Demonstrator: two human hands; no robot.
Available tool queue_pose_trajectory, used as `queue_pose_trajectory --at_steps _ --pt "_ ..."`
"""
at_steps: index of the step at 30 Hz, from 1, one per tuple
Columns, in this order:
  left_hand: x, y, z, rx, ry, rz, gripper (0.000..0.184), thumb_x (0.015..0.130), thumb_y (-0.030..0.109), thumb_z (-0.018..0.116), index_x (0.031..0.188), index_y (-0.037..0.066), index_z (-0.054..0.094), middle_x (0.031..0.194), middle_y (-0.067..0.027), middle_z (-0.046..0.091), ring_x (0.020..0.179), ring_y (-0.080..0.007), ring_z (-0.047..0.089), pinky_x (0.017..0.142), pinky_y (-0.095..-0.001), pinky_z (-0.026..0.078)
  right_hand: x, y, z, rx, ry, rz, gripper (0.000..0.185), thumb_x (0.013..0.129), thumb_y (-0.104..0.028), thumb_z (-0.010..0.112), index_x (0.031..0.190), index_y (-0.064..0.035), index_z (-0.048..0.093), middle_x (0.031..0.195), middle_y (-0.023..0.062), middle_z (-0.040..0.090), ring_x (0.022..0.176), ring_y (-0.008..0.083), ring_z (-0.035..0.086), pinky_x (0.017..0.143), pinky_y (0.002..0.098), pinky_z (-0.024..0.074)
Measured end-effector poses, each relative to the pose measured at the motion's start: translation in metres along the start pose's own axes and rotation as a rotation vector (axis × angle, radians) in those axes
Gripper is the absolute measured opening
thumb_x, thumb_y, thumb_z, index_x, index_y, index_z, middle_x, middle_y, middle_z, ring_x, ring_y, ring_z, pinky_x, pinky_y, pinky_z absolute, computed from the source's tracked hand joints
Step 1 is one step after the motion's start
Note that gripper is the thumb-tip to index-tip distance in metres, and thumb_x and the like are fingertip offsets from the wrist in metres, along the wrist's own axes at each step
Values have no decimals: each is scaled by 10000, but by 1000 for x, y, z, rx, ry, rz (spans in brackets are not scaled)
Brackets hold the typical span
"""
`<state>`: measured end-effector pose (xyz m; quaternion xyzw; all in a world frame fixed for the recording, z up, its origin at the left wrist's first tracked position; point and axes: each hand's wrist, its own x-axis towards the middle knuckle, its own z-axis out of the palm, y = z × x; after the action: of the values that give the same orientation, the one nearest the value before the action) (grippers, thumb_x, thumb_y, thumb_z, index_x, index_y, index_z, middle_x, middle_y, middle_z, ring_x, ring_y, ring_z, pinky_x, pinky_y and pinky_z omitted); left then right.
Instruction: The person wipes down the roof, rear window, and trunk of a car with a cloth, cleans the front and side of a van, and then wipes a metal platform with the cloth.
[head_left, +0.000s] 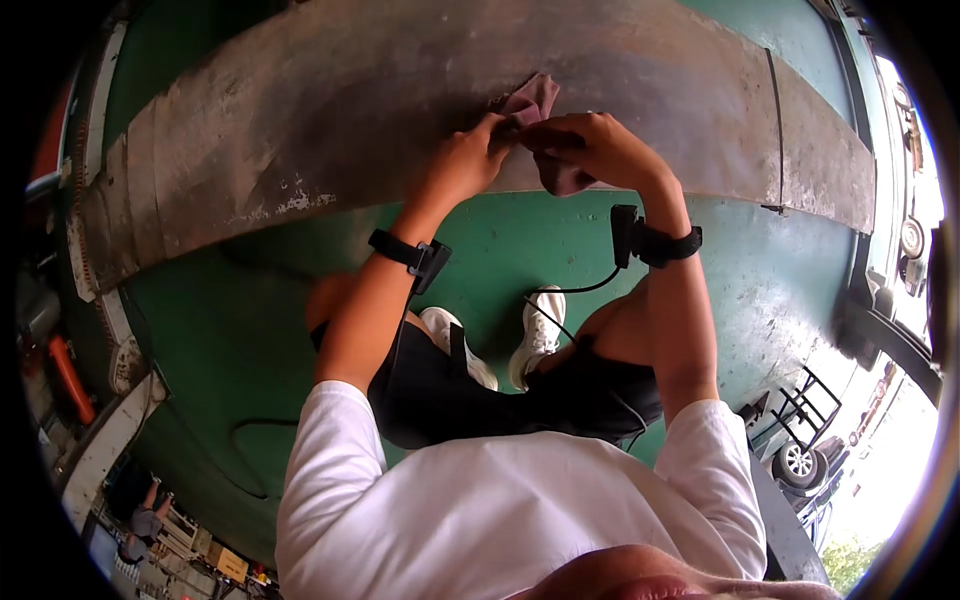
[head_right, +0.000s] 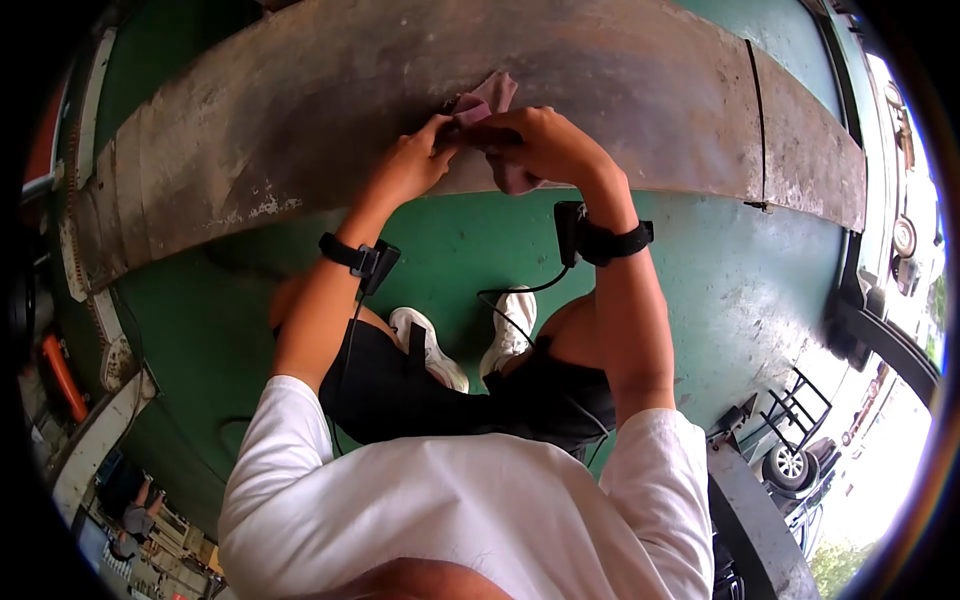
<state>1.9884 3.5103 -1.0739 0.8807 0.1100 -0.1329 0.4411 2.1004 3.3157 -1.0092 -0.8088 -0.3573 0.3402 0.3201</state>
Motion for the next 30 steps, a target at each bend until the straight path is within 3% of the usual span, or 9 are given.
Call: queue_pose_trajectory --at_steps 4,6,10,14,16,21,26,28,30 --pt "5 -6 -1 -64 123 73 278 1009 222 536 1258 97 542 859 -136 711 770 -273 715 690 -389 534 -1 3 0 -88 37 -129 387 844 -125 683 1226 -183 680 967 171 717 860 383 680 743 433 544" --pt "3 1 -1 -443 585 144 240 964 118 566 1195 52 551 838 -172 698 772 -351 696 670 -434 521 0 -3 -6 -265 407 -86 390 832 -112 679 1218 -158 650 966 166 715 878 388 675 745 443 542" --pt "0 8 -22 -45 832 408 223 938 105 609 1144 29 568 1039 -135 610 875 -279 587 762 -409 461 2 -8 -17 -187 640 21 358 828 -124 684 1181 -138 630 980 159 711 900 398 668 751 462 539" --pt "10 -22 -31 246 772 419 216 882 63 627 1089 26 576 1151 -168 614 1062 -338 605 896 -422 482 0 21 -7 -267 415 85 346 850 -124 702 1188 -78 640 1002 203 693 944 426 640 797 447 526" --pt "12 -16 -33 100 845 415 220 866 64 629 1080 29 590 1172 -172 627 1117 -353 601 943 -432 480 0 22 -5 -315 -23 17 297 869 -143 699 1151 -61 659 1029 217 689 954 425 638 811 436 521" --pt "5 -13 -29 37 604 324 198 904 99 614 1096 50 611 1048 -148 691 977 -323 672 834 -408 528 12 21 -16 -126 483 50 257 948 -233 618 1128 -52 650 1003 225 690 968 438 640 828 421 518" --pt "-4 -18 -22 92 153 81 247 907 147 631 1134 57 590 902 -140 719 831 -344 695 712 -432 541 9 35 -28 -162 509 207 238 944 -217 599 1120 -70 663 1012 217 697 975 447 635 777 449 521" --pt "-3 -20 -19 91 212 145 263 913 162 636 1150 60 581 880 -135 718 822 -336 699 696 -432 540 6 20 -35 322 298 -52 270 940 -252 612 1139 -79 666 1051 222 693 1006 453 629 812 459 517" --pt "0 -19 -19 37 214 139 277 928 156 640 1183 68 578 922 -143 714 760 -293 707 686 -389 545 10 25 -38 297 419 -24 283 953 -247 621 1157 -53 654 1024 179 716 975 327 686 847 401 518"
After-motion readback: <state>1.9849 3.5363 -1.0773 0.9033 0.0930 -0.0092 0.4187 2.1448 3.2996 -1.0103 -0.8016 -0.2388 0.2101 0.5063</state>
